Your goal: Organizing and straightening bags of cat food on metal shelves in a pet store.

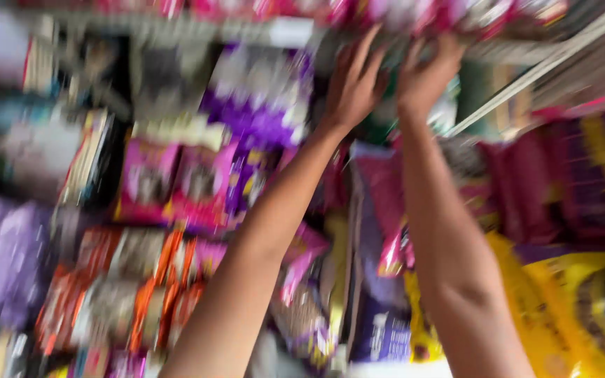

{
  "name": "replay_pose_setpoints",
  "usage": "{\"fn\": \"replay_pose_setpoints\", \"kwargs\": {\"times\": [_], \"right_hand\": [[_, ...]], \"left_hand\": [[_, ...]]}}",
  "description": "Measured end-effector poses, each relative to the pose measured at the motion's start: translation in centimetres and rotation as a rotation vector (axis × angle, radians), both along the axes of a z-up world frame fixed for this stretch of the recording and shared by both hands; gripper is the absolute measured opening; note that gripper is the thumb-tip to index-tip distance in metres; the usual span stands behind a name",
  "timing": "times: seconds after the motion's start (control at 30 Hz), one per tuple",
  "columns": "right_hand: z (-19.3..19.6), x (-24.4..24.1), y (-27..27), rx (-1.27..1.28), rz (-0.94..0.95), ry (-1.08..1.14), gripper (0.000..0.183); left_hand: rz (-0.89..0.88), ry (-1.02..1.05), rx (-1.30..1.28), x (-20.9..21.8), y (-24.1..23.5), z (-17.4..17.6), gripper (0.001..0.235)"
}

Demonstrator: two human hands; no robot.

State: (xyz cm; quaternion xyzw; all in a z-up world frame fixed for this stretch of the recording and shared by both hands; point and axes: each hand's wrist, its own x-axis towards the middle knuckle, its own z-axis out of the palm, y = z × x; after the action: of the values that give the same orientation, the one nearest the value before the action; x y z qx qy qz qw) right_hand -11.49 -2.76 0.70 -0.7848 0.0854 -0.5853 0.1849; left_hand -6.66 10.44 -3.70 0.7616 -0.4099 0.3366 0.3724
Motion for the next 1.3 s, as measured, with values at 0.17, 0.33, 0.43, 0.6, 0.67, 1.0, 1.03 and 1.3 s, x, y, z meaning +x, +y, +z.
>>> {"fn": "replay_pose_setpoints", "kwargs": {"times": [0.17,0.33,0.43,0.6,0.67,1.0,1.03,1.3], "right_hand": [[-5.7,-2.0,5.6,0.058,0.032,0.118,0.014],[-9.1,-8.8,14.8,0.197,0.274,0.239,0.02],[-14.6,-12.8,18.2,0.209,0.31,0.338,0.014],[-24.7,-19.9,22.2,0.438,0.271,0.632,0.008],[-28.0,-22.4,23.5,0.485,0.211,0.684,0.01],[-36.2,-32.0,28.4,0.551,0.073,0.814,0.057],[-36.0,-32.9,29.3,0.556,0.065,0.81,0.057],[-43.3,-35.1,31.4,1.091,0.156,1.163,0.088]], "left_hand": [[0.032,0.125,-0.085,-5.1,9.2,-5.5,0.025],[0.147,0.285,-0.039,-10.3,17.1,-13.9,0.024],[0.164,0.382,-0.057,-14.5,21.4,-18.4,0.016],[0.231,0.507,0.003,-21.3,26.5,-25.7,0.021],[0.225,0.549,0.03,-23.0,27.5,-28.7,0.023],[0.192,0.771,0.196,-29.1,28.5,-39.2,0.055],[0.184,0.768,0.2,-29.8,28.9,-39.1,0.055],[-0.074,0.782,0.124,-32.3,30.1,-43.1,0.085]]}}
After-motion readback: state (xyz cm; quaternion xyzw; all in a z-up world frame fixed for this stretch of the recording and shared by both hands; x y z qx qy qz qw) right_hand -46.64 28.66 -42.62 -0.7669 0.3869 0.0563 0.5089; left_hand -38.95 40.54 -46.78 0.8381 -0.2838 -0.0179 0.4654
